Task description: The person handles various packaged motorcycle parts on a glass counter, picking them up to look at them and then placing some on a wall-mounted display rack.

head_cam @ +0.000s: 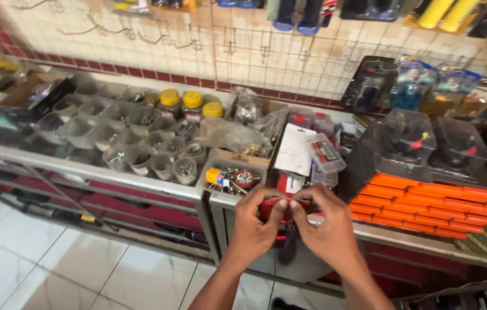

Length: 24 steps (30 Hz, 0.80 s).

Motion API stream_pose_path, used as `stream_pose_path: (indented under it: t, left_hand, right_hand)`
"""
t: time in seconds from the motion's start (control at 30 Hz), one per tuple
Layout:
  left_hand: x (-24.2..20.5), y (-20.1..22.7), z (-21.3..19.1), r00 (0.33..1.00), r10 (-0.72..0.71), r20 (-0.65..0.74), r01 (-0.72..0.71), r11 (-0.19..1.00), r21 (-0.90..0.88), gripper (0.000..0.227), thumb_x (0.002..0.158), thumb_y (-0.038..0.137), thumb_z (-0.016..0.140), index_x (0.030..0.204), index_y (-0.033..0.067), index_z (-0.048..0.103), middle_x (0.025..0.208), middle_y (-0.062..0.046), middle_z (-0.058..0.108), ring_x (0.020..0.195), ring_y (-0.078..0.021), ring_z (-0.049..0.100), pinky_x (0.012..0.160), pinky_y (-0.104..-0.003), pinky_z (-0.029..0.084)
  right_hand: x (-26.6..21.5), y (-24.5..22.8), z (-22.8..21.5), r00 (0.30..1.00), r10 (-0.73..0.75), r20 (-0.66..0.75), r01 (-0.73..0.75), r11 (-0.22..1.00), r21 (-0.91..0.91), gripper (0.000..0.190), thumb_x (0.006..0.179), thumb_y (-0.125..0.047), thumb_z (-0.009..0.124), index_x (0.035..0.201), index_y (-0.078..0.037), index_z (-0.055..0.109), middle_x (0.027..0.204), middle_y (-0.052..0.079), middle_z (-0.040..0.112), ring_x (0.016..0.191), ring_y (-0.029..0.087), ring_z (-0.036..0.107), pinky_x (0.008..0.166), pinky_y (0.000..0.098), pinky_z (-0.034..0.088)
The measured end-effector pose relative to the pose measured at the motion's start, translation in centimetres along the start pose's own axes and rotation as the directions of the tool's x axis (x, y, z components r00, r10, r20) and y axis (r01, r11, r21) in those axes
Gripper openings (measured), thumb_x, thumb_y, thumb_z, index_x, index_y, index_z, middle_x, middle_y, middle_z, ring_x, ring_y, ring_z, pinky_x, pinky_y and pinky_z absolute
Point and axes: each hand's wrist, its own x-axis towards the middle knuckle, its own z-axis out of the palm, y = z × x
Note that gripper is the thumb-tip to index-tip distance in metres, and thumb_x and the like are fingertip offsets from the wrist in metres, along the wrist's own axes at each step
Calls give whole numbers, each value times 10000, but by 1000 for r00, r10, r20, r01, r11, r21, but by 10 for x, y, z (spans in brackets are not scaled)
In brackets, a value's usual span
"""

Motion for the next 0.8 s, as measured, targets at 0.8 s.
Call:
stream_pose_path:
  t: [0.8]
  left_hand:
    - [229,40,51,850,259,460,-330,940,81,102,930,63,706,1016,8,714,894,-98,759,765,-148,716,712,-290,578]
  right_hand:
    - [197,10,-140,957,14,289,115,897,-426,153,830,-112,691,941,-15,733,738,153,731,647,250,737,648,376,589]
